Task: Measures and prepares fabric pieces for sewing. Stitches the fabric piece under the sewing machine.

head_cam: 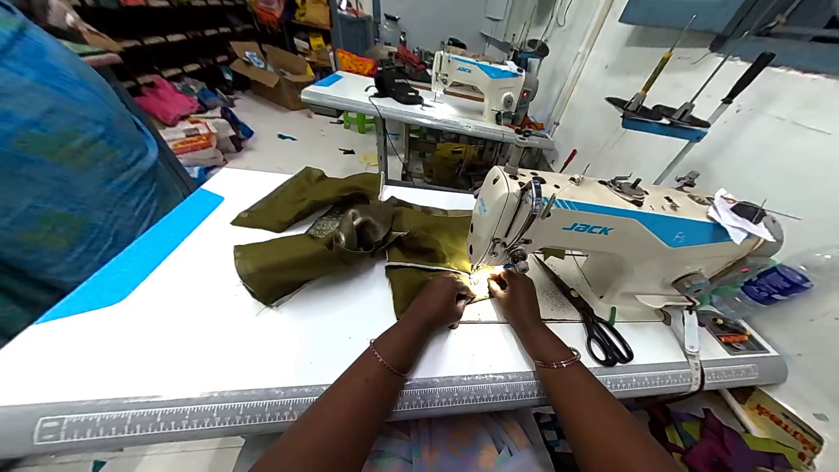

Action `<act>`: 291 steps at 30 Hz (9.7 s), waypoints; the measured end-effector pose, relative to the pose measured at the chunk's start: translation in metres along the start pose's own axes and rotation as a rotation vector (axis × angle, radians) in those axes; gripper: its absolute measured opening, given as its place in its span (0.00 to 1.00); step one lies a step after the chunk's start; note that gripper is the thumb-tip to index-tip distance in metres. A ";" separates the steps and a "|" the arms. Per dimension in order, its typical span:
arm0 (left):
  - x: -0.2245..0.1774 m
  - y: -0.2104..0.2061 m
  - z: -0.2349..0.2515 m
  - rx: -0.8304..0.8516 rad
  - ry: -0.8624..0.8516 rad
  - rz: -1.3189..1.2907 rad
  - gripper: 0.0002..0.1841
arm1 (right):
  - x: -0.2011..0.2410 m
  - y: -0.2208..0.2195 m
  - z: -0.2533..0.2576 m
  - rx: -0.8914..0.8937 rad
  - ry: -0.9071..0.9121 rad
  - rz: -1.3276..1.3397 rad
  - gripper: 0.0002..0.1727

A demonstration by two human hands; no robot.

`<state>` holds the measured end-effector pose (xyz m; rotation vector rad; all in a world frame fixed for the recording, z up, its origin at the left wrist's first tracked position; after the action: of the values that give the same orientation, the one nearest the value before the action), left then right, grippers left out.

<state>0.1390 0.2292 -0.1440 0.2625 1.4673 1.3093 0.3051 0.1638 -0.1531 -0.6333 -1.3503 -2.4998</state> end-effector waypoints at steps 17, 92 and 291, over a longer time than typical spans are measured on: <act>0.000 -0.002 -0.001 -0.002 -0.004 0.014 0.09 | -0.007 0.003 0.002 -0.093 -0.074 0.004 0.08; 0.007 0.000 0.000 -0.155 0.092 -0.093 0.09 | -0.020 0.007 0.007 -0.172 -0.387 0.561 0.12; -0.005 0.003 0.003 0.050 0.289 -0.176 0.31 | -0.009 0.019 -0.006 -0.180 -0.340 0.303 0.07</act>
<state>0.1418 0.2287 -0.1379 -0.0259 1.7258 1.2041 0.3185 0.1484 -0.1462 -1.2482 -1.0322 -2.3511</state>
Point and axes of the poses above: each hand's wrist, its own z-axis towards the middle knuckle, its own y-axis out of the back of the hand, x = y × z, the point moved 2 cm from there along z, towards the middle knuckle, and after that the axes turned 3 degrees about z, right-handed, at the moved point
